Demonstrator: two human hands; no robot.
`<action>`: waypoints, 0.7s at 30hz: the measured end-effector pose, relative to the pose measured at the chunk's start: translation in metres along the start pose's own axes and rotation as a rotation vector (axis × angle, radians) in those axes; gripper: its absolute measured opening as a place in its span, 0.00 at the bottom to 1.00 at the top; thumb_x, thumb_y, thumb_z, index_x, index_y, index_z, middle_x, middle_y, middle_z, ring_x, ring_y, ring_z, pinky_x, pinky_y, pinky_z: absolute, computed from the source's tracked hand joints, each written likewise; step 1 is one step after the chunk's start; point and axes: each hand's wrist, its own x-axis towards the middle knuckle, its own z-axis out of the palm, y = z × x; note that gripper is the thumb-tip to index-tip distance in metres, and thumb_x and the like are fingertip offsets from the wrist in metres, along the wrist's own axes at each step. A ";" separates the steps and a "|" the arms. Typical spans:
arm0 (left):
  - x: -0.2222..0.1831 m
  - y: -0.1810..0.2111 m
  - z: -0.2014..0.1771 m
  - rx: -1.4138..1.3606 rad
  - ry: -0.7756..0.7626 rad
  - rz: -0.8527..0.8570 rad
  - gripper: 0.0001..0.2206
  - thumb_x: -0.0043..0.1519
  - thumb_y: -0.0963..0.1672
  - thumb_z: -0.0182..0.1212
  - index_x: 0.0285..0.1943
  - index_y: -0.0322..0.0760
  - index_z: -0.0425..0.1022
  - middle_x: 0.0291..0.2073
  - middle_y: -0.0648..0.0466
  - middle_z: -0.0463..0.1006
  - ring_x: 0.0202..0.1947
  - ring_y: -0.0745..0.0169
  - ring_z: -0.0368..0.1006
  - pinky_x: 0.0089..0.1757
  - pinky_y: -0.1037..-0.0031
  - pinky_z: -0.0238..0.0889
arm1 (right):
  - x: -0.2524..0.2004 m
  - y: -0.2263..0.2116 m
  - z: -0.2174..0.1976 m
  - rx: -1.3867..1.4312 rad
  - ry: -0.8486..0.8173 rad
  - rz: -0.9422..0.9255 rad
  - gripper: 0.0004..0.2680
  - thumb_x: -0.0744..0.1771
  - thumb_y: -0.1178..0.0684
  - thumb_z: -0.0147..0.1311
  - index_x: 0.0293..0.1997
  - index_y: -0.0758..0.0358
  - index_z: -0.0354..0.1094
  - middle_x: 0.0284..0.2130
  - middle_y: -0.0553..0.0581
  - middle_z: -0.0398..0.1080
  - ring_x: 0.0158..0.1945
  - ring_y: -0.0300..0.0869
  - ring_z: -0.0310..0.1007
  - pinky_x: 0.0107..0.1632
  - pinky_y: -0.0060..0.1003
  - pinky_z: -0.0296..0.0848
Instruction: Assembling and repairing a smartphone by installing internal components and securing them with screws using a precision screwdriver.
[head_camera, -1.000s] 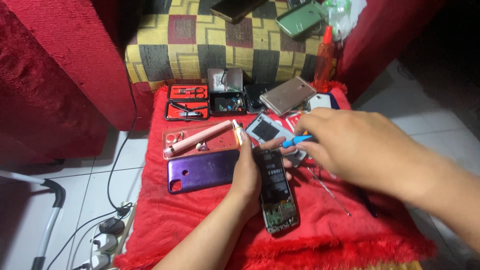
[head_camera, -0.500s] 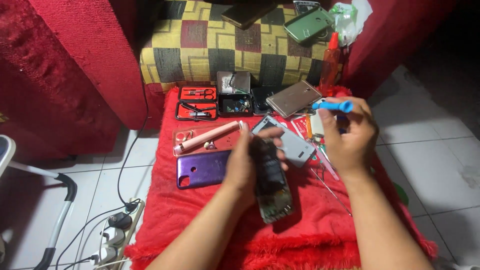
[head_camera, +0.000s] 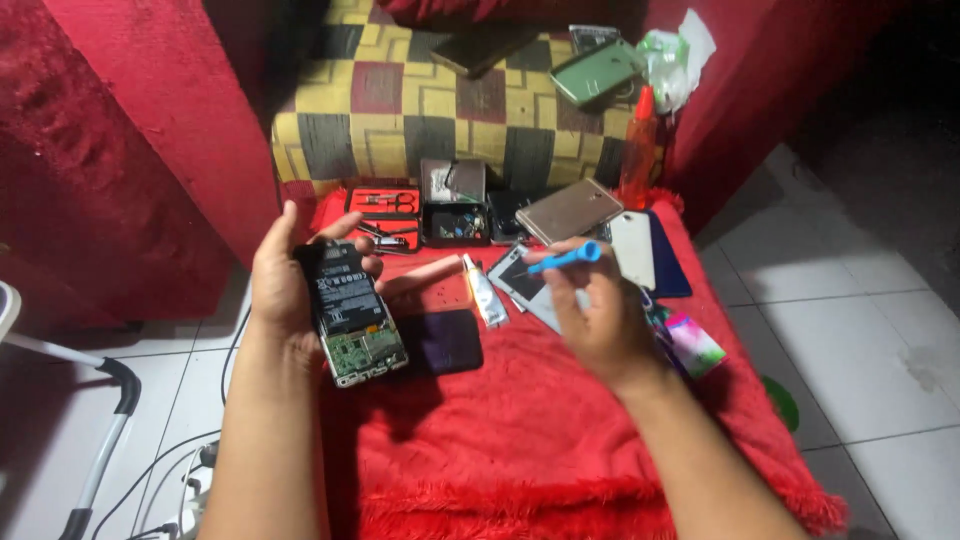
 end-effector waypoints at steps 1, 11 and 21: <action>0.002 -0.002 -0.005 0.022 0.022 -0.028 0.37 0.58 0.62 0.56 0.62 0.30 0.70 0.34 0.43 0.75 0.32 0.47 0.75 0.34 0.50 0.73 | -0.001 -0.006 0.009 0.122 0.003 0.014 0.07 0.69 0.59 0.52 0.51 0.68 0.64 0.41 0.65 0.80 0.45 0.49 0.83 0.43 0.36 0.82; -0.010 0.001 0.007 0.106 0.093 -0.046 0.35 0.59 0.62 0.54 0.60 0.32 0.71 0.43 0.41 0.77 0.39 0.47 0.78 0.43 0.46 0.76 | -0.011 0.022 0.051 0.120 -0.251 0.179 0.09 0.70 0.55 0.49 0.55 0.63 0.60 0.46 0.71 0.77 0.49 0.62 0.80 0.47 0.52 0.81; -0.011 -0.006 0.015 0.138 0.069 -0.069 0.30 0.61 0.61 0.54 0.56 0.35 0.73 0.41 0.43 0.76 0.37 0.48 0.78 0.42 0.46 0.77 | -0.009 0.017 0.047 0.167 -0.253 0.212 0.10 0.70 0.52 0.49 0.56 0.62 0.60 0.48 0.70 0.76 0.52 0.61 0.79 0.51 0.50 0.81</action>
